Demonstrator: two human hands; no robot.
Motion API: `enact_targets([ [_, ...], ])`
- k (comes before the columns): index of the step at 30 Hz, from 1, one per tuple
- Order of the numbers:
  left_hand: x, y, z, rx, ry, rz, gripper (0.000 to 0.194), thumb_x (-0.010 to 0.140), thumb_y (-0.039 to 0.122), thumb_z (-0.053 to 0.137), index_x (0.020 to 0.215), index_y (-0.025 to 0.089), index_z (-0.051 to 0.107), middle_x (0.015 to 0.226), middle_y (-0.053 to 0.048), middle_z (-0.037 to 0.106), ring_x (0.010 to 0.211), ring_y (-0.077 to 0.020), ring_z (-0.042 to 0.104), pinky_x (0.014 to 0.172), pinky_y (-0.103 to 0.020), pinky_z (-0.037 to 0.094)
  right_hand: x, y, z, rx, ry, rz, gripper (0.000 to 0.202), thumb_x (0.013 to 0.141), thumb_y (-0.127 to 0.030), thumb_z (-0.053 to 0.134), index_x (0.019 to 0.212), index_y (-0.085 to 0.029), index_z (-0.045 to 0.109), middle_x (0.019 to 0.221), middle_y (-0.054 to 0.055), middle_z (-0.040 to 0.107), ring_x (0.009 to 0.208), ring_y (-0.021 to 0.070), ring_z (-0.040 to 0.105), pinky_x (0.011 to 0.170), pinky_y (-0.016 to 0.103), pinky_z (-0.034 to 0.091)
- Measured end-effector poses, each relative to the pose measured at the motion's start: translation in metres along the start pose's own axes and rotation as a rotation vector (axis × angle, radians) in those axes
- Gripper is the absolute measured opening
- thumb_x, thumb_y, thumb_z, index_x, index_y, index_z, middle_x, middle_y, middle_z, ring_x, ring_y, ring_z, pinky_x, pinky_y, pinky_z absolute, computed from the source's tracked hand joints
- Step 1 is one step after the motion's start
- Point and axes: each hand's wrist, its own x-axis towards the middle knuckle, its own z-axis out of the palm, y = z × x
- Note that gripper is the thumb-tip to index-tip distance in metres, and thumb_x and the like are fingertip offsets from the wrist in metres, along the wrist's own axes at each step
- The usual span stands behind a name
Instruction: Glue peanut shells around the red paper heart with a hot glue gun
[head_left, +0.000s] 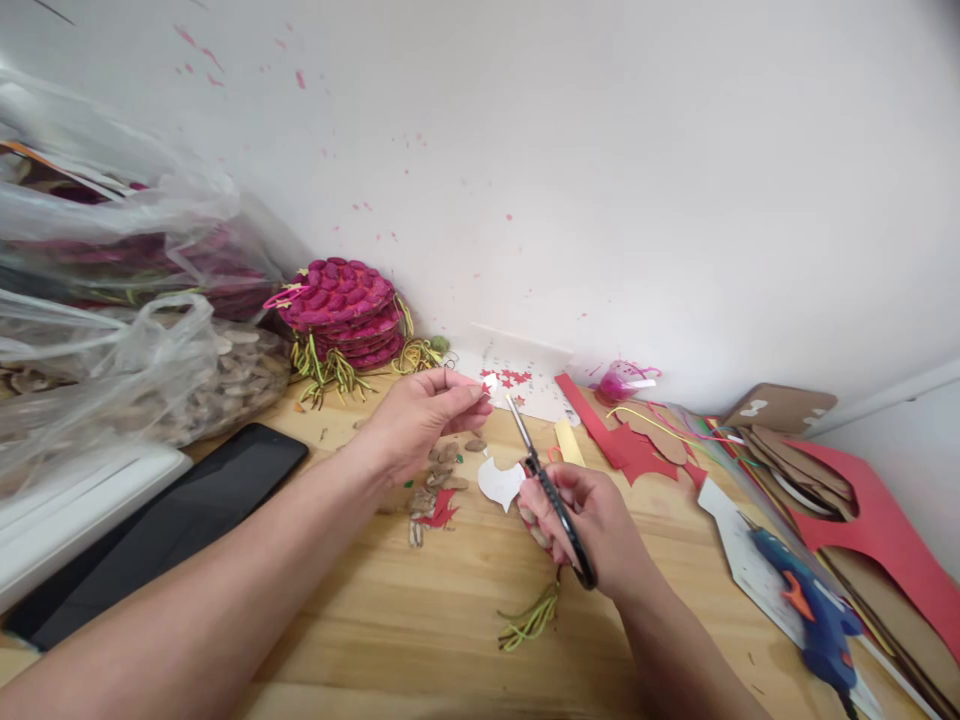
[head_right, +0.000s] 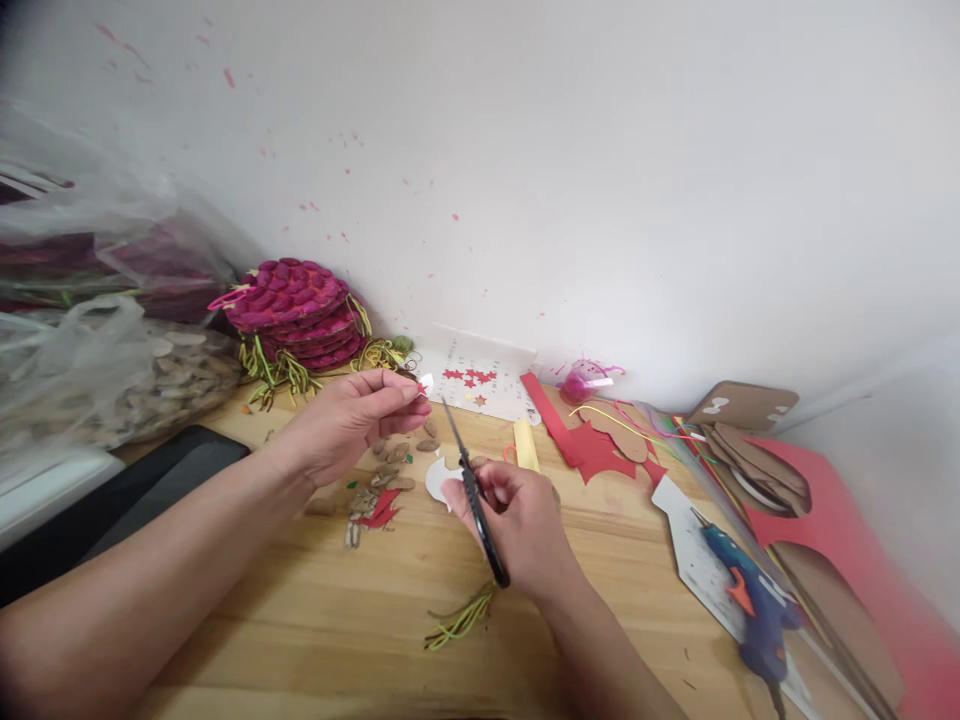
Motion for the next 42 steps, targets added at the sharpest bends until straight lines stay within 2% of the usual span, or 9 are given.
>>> enact_targets([
  [2,0.0,0.001,-0.002,0.093,-0.068,-0.07,0.024,0.07,0.025,0.092,0.075,0.013,0.073,0.077,-0.007,0.076,0.073,-0.0135,0.072,0.071,-0.023,0.059,0.001,-0.002,-0.001,0.16,-0.029,0.066,0.046,0.077,-0.057,0.085,0.074,-0.019,0.059,0.053,-0.004,0.053,0.042,0.0087,0.042,0.038,0.021,0.028],
  [5,-0.003,-0.001,-0.003,0.269,-0.238,-0.193,0.02,0.071,0.026,0.09,0.077,0.013,0.076,0.076,-0.008,0.076,0.066,-0.0112,0.069,0.064,-0.02,0.055,0.002,-0.006,-0.002,0.325,-0.028,0.066,0.042,0.078,-0.053,0.087,0.081,-0.022,0.059,0.047,-0.006,0.051,0.042,0.0113,0.044,0.039,0.022,0.031],
  [8,-0.008,-0.005,-0.003,0.383,-0.382,-0.246,0.016,0.072,0.025,0.088,0.075,0.015,0.076,0.073,-0.004,0.074,0.06,-0.0086,0.064,0.058,-0.017,0.052,0.002,-0.01,-0.001,0.315,-0.03,0.05,0.038,0.073,-0.044,0.091,0.082,-0.021,0.062,0.051,-0.005,0.057,0.044,0.0116,0.048,0.04,0.023,0.036],
  [11,-0.01,-0.006,-0.003,0.449,-0.455,-0.235,0.015,0.074,0.028,0.086,0.073,0.017,0.076,0.07,-0.003,0.072,0.058,-0.0092,0.062,0.055,-0.017,0.049,0.001,-0.013,-0.001,0.222,-0.013,0.057,0.035,0.072,-0.039,0.09,0.08,-0.019,0.064,0.053,-0.004,0.06,0.045,0.0111,0.052,0.041,0.021,0.037],
  [18,-0.011,-0.003,-0.001,0.491,-0.48,-0.226,0.016,0.073,0.031,0.087,0.075,0.018,0.078,0.074,-0.006,0.075,0.059,-0.0114,0.063,0.054,-0.019,0.05,0.001,-0.009,0.0,0.108,0.02,0.037,0.029,0.073,-0.032,0.086,0.082,-0.018,0.062,0.06,-0.003,0.066,0.043,0.0089,0.055,0.043,0.02,0.041],
  [25,-0.014,-0.005,0.004,0.396,-0.412,-0.229,0.03,0.078,0.047,0.084,0.074,0.017,0.078,0.079,-0.009,0.076,0.07,-0.0155,0.069,0.064,-0.023,0.057,0.0,-0.008,0.005,0.285,0.07,0.021,0.033,0.076,-0.039,0.085,0.084,-0.021,0.059,0.054,-0.005,0.061,0.046,0.012,0.054,0.041,0.021,0.04],
  [28,-0.016,-0.006,0.007,0.414,-0.42,-0.219,0.023,0.075,0.04,0.088,0.08,0.018,0.08,0.082,-0.008,0.077,0.072,-0.0155,0.07,0.063,-0.022,0.057,0.001,-0.008,0.006,0.333,0.063,0.003,0.034,0.077,-0.041,0.085,0.085,-0.021,0.058,0.052,-0.005,0.06,0.045,0.0129,0.053,0.04,0.022,0.039],
  [33,-0.016,-0.01,0.008,0.405,-0.374,-0.204,0.012,0.076,0.028,0.086,0.076,0.018,0.079,0.076,-0.008,0.077,0.065,-0.0136,0.068,0.058,-0.02,0.056,0.001,-0.008,0.006,0.261,0.099,0.017,0.033,0.072,-0.034,0.089,0.082,-0.02,0.062,0.055,-0.005,0.062,0.044,0.0102,0.053,0.041,0.021,0.04],
  [42,-0.013,-0.015,0.005,0.41,-0.364,-0.211,0.013,0.078,0.029,0.084,0.079,0.018,0.079,0.075,-0.008,0.077,0.068,-0.0142,0.07,0.062,-0.021,0.057,0.0,-0.007,0.006,0.228,0.121,0.019,0.034,0.072,-0.038,0.089,0.081,-0.02,0.062,0.057,-0.004,0.064,0.043,0.0101,0.052,0.042,0.022,0.041],
])
